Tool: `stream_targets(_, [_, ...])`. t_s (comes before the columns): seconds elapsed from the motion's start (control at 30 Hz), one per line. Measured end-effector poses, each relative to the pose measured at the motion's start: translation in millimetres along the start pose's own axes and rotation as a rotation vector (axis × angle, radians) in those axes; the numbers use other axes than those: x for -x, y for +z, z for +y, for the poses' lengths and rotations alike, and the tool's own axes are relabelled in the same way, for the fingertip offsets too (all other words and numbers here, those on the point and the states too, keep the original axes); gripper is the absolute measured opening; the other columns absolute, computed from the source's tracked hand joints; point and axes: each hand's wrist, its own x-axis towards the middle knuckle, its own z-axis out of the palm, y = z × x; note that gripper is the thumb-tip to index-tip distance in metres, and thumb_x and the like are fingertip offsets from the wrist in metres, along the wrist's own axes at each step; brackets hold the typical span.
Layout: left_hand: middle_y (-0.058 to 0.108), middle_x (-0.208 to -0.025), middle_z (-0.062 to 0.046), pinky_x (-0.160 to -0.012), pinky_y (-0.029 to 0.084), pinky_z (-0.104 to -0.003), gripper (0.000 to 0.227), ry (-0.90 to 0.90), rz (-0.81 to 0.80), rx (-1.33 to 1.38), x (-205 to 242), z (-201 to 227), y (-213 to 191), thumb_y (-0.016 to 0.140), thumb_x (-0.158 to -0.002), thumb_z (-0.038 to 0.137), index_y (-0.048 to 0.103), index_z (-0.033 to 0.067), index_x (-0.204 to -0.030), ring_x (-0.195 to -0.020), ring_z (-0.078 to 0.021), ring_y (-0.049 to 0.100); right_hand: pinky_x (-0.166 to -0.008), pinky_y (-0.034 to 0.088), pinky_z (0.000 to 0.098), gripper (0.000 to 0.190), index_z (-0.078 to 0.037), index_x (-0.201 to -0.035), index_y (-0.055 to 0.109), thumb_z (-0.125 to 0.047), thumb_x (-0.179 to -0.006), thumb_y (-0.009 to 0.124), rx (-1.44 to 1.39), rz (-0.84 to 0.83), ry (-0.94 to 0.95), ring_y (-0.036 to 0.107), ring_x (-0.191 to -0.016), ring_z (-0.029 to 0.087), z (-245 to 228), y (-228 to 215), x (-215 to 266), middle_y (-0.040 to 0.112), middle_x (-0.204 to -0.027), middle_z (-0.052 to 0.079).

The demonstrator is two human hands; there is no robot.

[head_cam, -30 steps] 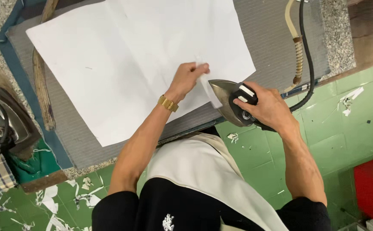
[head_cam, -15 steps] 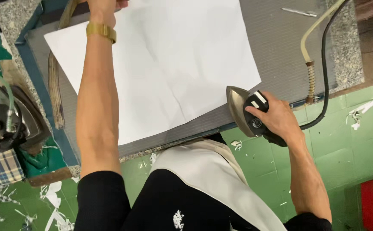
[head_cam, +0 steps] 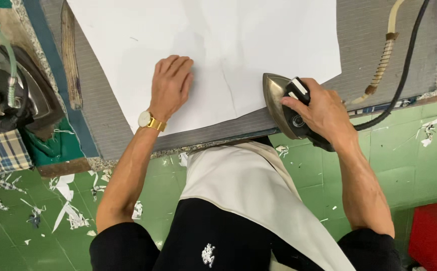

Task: The person places a large sheet of white paper on a workbench, uses a wooden ruler and a pen to draw lines, folds the paper, and irons it with a steam iron. The person repeats the measuring and marking process on the folded paper.

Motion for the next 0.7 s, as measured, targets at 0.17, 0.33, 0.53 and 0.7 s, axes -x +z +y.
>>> stream_targets(0.17, [0.057,-0.147,-0.015,-0.111,0.039,-0.049,0.038,0.114,-0.110,-0.052,-8.4,1.1,23.7,0.057,-0.109,0.017,0.054,0.0001,-0.143,-0.139,-0.0359,0.047,-0.076,0.047,0.0564,0.064,-0.010,-0.140,0.053,-0.058,-0.099,0.053,-0.009,-0.048,0.042,0.059,-0.107,0.046,-44.6,23.6,-7.3,0.072,-0.107,0.020])
stream_targets(0.33, [0.053,-0.153,-0.017,-0.120,0.033,-0.049,0.050,0.149,-0.155,-0.079,-4.7,-9.0,30.8,0.057,-0.111,0.029,0.047,-0.0011,-0.150,-0.146,-0.0345,0.041,-0.075,0.048,0.0574,0.059,0.000,-0.132,0.054,-0.051,-0.104,0.054,0.023,0.077,-0.156,0.064,-0.092,0.052,-46.6,68.9,-32.8,0.073,-0.097,0.025])
stream_targets(0.53, [0.035,-0.163,-0.012,-0.123,0.022,-0.059,0.070,0.154,-0.273,-0.155,29.2,-54.1,27.3,0.045,-0.111,0.057,0.041,0.0070,-0.159,-0.152,-0.0336,0.024,-0.058,0.046,0.0565,0.049,0.001,-0.118,0.054,-0.047,-0.108,0.054,0.113,0.196,-0.250,0.061,-0.067,0.049,-50.0,114.2,-68.7,0.069,-0.076,0.018])
stream_targets(0.7, [0.017,-0.170,-0.007,-0.123,0.015,-0.067,0.081,0.129,-0.392,-0.164,36.2,-64.2,21.1,0.031,-0.110,0.070,0.033,0.0127,-0.166,-0.155,-0.0329,0.010,-0.050,0.051,0.0575,0.047,0.006,-0.118,0.052,-0.040,-0.111,0.057,0.105,0.271,-0.282,0.067,-0.060,0.047,-67.2,119.0,-106.4,0.071,-0.074,0.019])
